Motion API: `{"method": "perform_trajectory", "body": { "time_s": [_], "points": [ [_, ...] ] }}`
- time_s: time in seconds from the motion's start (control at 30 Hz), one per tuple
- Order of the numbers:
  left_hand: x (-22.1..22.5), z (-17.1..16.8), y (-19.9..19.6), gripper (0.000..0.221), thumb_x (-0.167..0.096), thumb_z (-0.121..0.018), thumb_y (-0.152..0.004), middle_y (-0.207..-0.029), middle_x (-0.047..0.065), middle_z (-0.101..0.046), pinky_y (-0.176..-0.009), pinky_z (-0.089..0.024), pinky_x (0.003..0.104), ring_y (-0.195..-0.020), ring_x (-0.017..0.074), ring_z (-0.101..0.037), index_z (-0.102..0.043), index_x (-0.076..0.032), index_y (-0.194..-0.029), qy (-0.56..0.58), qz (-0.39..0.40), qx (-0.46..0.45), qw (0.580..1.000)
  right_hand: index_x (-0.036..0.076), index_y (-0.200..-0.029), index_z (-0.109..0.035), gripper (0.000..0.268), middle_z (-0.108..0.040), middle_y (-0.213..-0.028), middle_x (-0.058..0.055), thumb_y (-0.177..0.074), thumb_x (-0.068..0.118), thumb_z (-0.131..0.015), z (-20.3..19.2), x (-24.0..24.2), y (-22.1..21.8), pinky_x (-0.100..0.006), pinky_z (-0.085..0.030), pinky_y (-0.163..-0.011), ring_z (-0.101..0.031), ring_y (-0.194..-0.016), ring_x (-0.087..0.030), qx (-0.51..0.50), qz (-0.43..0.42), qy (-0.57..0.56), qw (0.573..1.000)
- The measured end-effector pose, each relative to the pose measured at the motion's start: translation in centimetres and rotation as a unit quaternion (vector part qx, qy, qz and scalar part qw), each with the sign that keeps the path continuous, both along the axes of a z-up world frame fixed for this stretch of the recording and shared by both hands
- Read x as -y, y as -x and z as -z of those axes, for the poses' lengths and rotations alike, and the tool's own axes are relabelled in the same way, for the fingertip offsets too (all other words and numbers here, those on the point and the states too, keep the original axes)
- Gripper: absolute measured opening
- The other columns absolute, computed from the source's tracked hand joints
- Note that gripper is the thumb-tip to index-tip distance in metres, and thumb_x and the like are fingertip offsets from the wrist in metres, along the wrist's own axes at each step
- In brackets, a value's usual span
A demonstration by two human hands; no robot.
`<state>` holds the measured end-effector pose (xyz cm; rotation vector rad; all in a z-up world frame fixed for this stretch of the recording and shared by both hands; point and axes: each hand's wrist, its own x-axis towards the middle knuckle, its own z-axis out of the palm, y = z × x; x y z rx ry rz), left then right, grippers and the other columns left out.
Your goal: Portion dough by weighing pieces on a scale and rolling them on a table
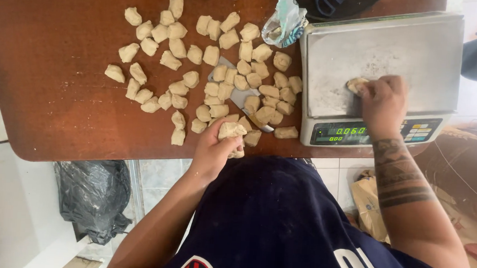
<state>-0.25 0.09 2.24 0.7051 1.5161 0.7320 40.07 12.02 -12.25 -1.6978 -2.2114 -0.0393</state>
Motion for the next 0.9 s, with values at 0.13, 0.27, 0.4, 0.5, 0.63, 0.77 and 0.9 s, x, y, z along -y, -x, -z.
{"method": "perform_trajectory", "body": {
  "time_s": [0.13,0.27,0.4,0.5,0.63,0.77,0.9],
  "points": [
    [-0.1,0.3,0.2,0.014,-0.013,-0.064,-0.085,-0.079,0.003,-0.072,-0.072,-0.056,0.030,-0.073,0.0141,-0.067,-0.065,-0.010,-0.099,-0.023,-0.015,0.009,1.000,0.014,-0.100,-0.081,0.023,-0.062,-0.119,-0.008,-0.104,0.036,-0.078,-1.4,0.6,-0.7,-0.044,-0.046,-0.091,-0.053,-0.105,-0.028,0.032,-0.002,0.061,0.998],
    [0.4,0.6,0.8,0.016,-0.015,-0.062,-0.087,-0.075,0.001,-0.072,-0.080,-0.052,0.030,-0.074,0.0128,-0.066,-0.064,-0.010,-0.102,-0.001,-0.025,-0.015,1.000,0.005,-0.127,-0.072,0.021,-0.048,-0.127,-0.019,-0.108,0.011,-0.070,-9.9,0.0,0.8,-0.037,-0.057,-0.085,-0.061,-0.094,-0.022,-0.204,0.196,0.146,0.948],
    [1.0,1.6,0.6,0.016,-0.016,-0.063,-0.087,-0.080,0.002,-0.070,-0.075,-0.054,0.030,-0.077,0.0147,-0.068,-0.067,-0.010,-0.101,-0.039,-0.007,-0.038,0.998,-0.006,-0.131,-0.075,0.036,-0.063,-0.111,-0.019,-0.099,0.008,-0.085,-2.6,-0.2,-2.8,-0.051,-0.048,-0.095,-0.052,-0.113,-0.037,-0.088,-0.054,0.059,0.993],
    [1.5,2.6,-0.1,0.023,-0.018,-0.070,-0.081,-0.076,0.001,-0.072,-0.070,-0.052,0.027,-0.071,0.0115,-0.066,-0.069,-0.012,-0.103,0.005,-0.055,-0.020,0.998,0.003,-0.129,-0.074,0.039,-0.061,-0.124,-0.020,-0.093,0.014,-0.082,-0.3,-0.3,-2.1,-0.050,-0.045,-0.100,-0.054,-0.113,-0.039,0.002,-0.080,0.101,0.992],
    [2.4,2.9,-0.1,0.027,-0.016,-0.068,-0.080,-0.084,0.005,-0.074,-0.067,-0.059,0.028,-0.074,0.0131,-0.071,-0.068,-0.012,-0.107,0.044,-0.077,-0.005,0.996,0.000,-0.115,-0.055,0.025,-0.065,-0.115,-0.019,-0.112,0.008,-0.078,-3.2,0.0,3.5,-0.041,-0.047,-0.090,-0.062,-0.099,-0.032,-0.245,-0.011,0.079,0.966],
    [3.2,3.6,0.2,0.024,-0.018,-0.067,-0.083,-0.084,0.005,-0.073,-0.067,-0.061,0.027,-0.073,0.0129,-0.070,-0.067,-0.012,-0.107,0.054,-0.067,0.005,0.996,0.014,-0.129,-0.031,0.053,-0.060,-0.087,-0.010,-0.100,0.028,-0.074,-8.6,1.2,14.9,-0.028,-0.047,-0.049,-0.058,-0.059,-0.020,-0.396,0.110,0.434,0.802],
    [4.9,6.0,0.4,0.029,-0.024,-0.077,-0.082,-0.070,0.006,-0.072,-0.063,-0.060,0.029,-0.071,0.0139,-0.071,-0.072,-0.013,-0.108,-0.069,-0.110,0.037,0.991,0.019,-0.119,-0.076,0.034,-0.071,-0.114,-0.025,-0.085,0.015,-0.078,-7.2,3.3,22.4,-0.044,-0.059,-0.062,-0.072,-0.085,-0.038,-0.261,0.055,0.493,0.828]
  ]
}}
